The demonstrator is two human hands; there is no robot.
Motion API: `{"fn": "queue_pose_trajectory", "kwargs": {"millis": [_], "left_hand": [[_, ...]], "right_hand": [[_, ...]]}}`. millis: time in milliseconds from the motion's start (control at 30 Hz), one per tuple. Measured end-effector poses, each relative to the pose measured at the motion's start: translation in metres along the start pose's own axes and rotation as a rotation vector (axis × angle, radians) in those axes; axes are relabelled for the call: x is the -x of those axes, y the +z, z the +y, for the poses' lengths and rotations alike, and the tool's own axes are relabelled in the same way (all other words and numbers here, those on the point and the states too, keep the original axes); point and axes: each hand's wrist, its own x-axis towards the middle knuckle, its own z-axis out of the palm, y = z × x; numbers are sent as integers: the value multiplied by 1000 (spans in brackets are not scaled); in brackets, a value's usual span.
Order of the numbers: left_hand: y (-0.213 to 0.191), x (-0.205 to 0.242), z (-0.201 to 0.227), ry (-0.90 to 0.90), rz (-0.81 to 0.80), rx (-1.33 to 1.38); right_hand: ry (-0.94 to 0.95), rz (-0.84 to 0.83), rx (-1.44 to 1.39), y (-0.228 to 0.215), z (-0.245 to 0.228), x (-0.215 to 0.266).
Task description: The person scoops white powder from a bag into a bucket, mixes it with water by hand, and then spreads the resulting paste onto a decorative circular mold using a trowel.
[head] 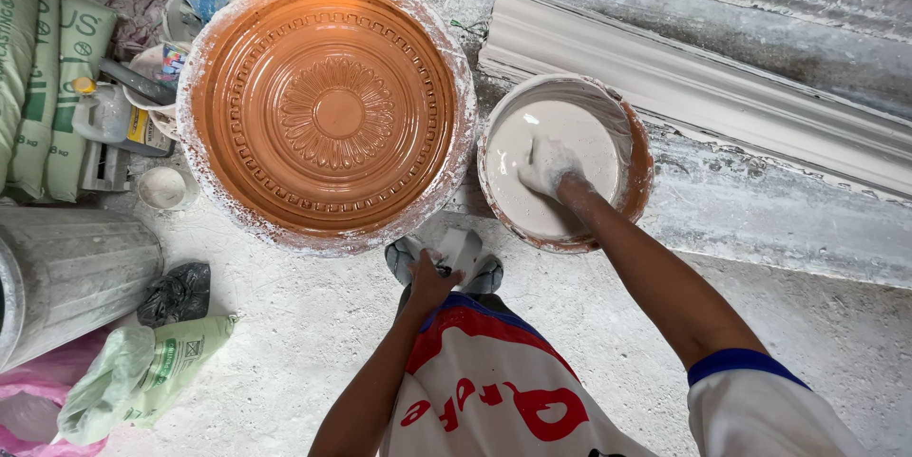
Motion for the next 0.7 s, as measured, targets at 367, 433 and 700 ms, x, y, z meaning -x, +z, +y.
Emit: {"fn": "queue_pose_trajectory", "kwargs": {"millis": [367,433,700], "left_hand": [[-110,82,126,-63,-229,191],[-127,88,139,-181,-290,309],[-171,97,158,-78,-132,434]], "right_hand": [[-37,-373,140,115,41,-46],[46,-388,6,111,45,-38],[-385,-124,306,28,3,26]]}}
